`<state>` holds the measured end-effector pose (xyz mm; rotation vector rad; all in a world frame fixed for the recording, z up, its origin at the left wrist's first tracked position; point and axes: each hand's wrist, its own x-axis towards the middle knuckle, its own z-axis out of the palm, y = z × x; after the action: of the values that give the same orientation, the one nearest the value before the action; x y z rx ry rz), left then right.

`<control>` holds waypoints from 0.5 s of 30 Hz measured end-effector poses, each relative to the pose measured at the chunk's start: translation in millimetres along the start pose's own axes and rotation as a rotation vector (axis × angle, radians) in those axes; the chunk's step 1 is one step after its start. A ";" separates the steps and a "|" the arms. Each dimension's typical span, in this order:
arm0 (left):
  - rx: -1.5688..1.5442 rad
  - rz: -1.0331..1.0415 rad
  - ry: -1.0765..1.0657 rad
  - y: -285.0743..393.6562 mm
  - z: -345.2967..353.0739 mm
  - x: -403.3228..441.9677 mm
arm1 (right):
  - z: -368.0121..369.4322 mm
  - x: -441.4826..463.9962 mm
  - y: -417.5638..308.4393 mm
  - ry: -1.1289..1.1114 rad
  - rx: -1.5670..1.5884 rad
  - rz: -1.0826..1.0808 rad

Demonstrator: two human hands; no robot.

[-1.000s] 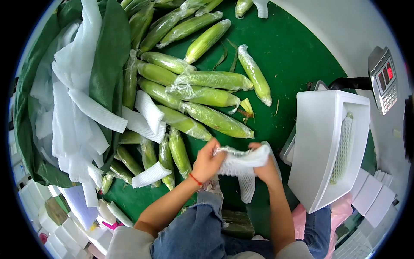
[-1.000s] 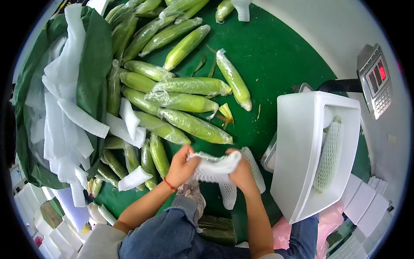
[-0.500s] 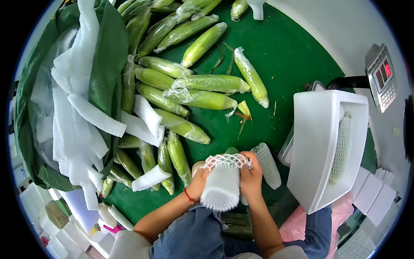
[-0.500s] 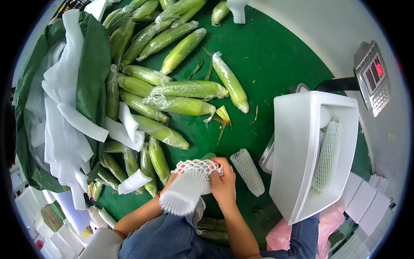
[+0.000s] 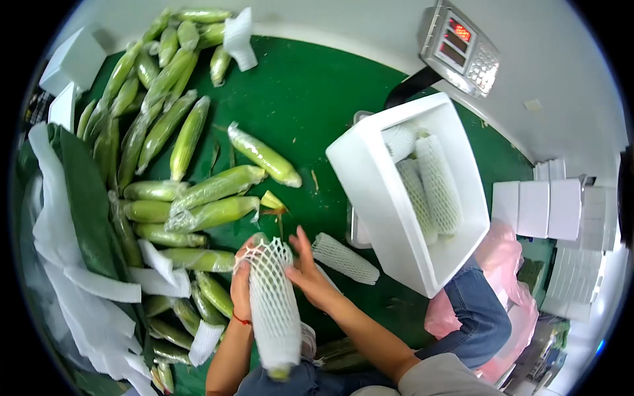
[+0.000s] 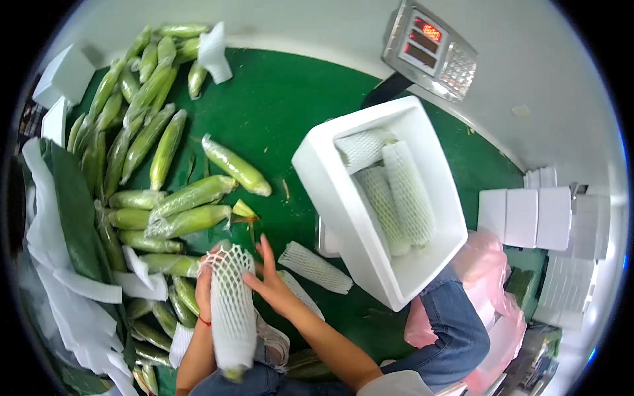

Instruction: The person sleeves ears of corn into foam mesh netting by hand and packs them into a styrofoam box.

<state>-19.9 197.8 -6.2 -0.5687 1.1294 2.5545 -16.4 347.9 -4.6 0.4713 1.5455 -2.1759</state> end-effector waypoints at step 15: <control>1.949 0.379 0.708 90.1 -153.1 -59.8 | -174.7 -30.1 -214.2 0.475 -1.149 -0.111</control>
<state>31.8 17.8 -15.1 -0.5692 3.1235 0.2801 -98.4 579.3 126.0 0.4965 2.7492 -0.9159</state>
